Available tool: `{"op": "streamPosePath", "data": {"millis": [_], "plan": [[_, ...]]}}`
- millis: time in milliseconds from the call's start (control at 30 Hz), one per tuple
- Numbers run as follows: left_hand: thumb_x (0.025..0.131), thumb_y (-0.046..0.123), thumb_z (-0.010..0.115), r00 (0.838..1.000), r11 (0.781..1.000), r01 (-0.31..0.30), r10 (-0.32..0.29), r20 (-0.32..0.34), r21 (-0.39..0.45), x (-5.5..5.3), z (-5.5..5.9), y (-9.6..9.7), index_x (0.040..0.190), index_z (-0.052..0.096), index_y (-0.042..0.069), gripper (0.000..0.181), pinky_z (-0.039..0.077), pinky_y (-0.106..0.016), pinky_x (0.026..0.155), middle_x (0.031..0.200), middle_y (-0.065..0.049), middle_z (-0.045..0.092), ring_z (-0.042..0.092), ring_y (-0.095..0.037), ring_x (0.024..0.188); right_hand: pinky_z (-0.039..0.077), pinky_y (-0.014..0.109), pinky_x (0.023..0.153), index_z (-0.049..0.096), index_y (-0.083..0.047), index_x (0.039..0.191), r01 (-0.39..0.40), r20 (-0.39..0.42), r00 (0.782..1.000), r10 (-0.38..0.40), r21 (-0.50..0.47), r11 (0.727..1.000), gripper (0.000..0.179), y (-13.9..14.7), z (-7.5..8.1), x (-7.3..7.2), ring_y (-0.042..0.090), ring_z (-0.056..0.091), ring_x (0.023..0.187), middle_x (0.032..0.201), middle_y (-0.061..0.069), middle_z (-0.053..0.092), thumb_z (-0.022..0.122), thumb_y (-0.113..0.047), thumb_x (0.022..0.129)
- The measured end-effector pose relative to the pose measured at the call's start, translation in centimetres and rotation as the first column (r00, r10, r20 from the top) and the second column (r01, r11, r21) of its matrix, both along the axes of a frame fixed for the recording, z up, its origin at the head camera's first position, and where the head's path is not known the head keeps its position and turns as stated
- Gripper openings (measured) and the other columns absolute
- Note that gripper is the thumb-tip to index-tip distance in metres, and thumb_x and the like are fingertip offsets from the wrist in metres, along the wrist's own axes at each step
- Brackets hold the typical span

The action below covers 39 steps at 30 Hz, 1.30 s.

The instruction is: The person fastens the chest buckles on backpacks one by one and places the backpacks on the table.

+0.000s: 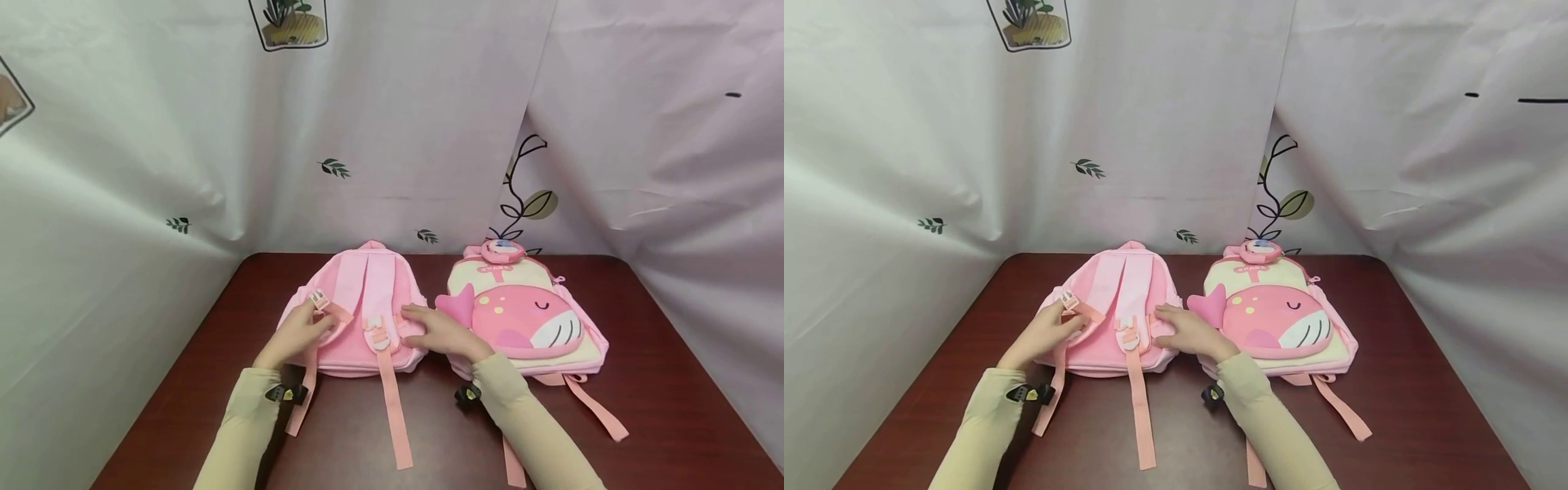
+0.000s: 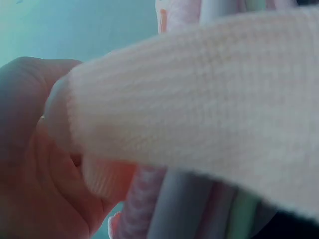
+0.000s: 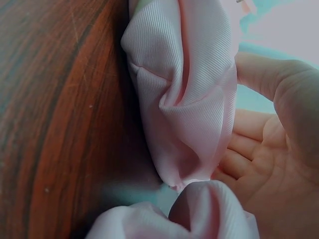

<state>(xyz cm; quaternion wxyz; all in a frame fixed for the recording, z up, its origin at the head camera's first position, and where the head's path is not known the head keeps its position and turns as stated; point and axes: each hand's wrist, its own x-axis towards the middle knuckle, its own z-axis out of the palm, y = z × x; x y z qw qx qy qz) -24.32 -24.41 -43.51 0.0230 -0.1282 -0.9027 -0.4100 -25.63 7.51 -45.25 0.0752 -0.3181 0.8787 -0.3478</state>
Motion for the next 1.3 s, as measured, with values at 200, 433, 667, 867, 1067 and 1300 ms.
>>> {"op": "streamPosePath", "data": {"millis": [200,433,667,867,1067,1300], "plan": [[0.099,0.028,0.066,0.996,0.997,0.075,-0.074,-0.055,0.012,-0.1,-0.1,0.4,0.108,0.062,0.009,0.021,0.051,-0.039,0.083,0.101,-0.009,0.067,0.064,-0.022,0.093,0.03,0.047,0.117,0.05,0.001,0.146,0.001,-0.007,1.0,-0.001,0.003,1.0,0.064,0.0,0.0,-0.1,0.032,0.039,0.143,0.152,0.016,0.046,0.072,-0.027,0.093],[0.102,0.025,0.061,0.991,0.981,0.128,-0.121,-0.051,0.148,0.1,0.3,0.8,0.109,0.062,0.01,0.016,0.05,-0.035,0.087,0.106,-0.008,0.067,0.065,-0.025,0.101,0.035,0.048,0.114,0.052,-0.001,0.145,0.035,-0.003,0.999,-0.035,-0.062,0.998,0.054,-0.1,-0.1,0.1,0.031,0.047,0.136,0.145,0.016,0.053,0.066,-0.022,0.097],[0.104,0.022,0.058,0.991,0.968,0.132,-0.12,-0.067,0.214,0.0,0.4,1.1,0.119,0.063,0.005,0.023,0.046,-0.022,0.087,0.104,-0.008,0.068,0.06,-0.018,0.096,0.037,0.047,0.112,0.056,-0.003,0.142,0.084,-0.018,0.996,-0.086,-0.11,0.99,0.052,-1.0,-0.2,-0.2,0.03,0.05,0.134,0.142,0.016,0.057,0.068,-0.026,0.096],[0.104,0.017,0.057,0.991,0.962,0.127,-0.116,-0.062,0.242,0.1,0.5,1.4,0.12,0.062,0.002,0.023,0.045,-0.022,0.084,0.098,-0.011,0.064,0.058,-0.019,0.092,0.037,0.046,0.113,0.058,-0.003,0.14,0.071,-0.028,0.997,-0.076,-0.148,0.986,0.057,-2.0,-0.3,-0.6,0.029,0.049,0.136,0.143,0.014,0.057,0.073,-0.031,0.093],[0.104,0.017,0.057,0.993,0.956,0.117,-0.112,-0.036,0.268,0.0,0.5,1.4,0.12,0.059,0.001,0.023,0.049,-0.023,0.085,0.099,-0.013,0.066,0.061,-0.019,0.091,0.034,0.047,0.114,0.059,-0.003,0.14,0.028,0.015,1.0,-0.025,-0.182,0.983,0.054,-2.9,-0.1,-1.0,0.031,0.044,0.139,0.147,0.017,0.052,0.073,-0.026,0.093],[0.104,0.018,0.059,0.995,0.96,0.1,-0.098,-0.024,0.26,0.1,0.6,1.5,0.12,0.056,0.005,0.021,0.053,-0.031,0.082,0.101,-0.014,0.068,0.063,-0.021,0.09,0.034,0.045,0.115,0.061,-0.001,0.136,0.006,-0.019,1.0,-0.009,-0.148,0.989,0.052,-4.2,0.1,-1.3,0.031,0.043,0.14,0.146,0.017,0.053,0.075,-0.025,0.092]]}}
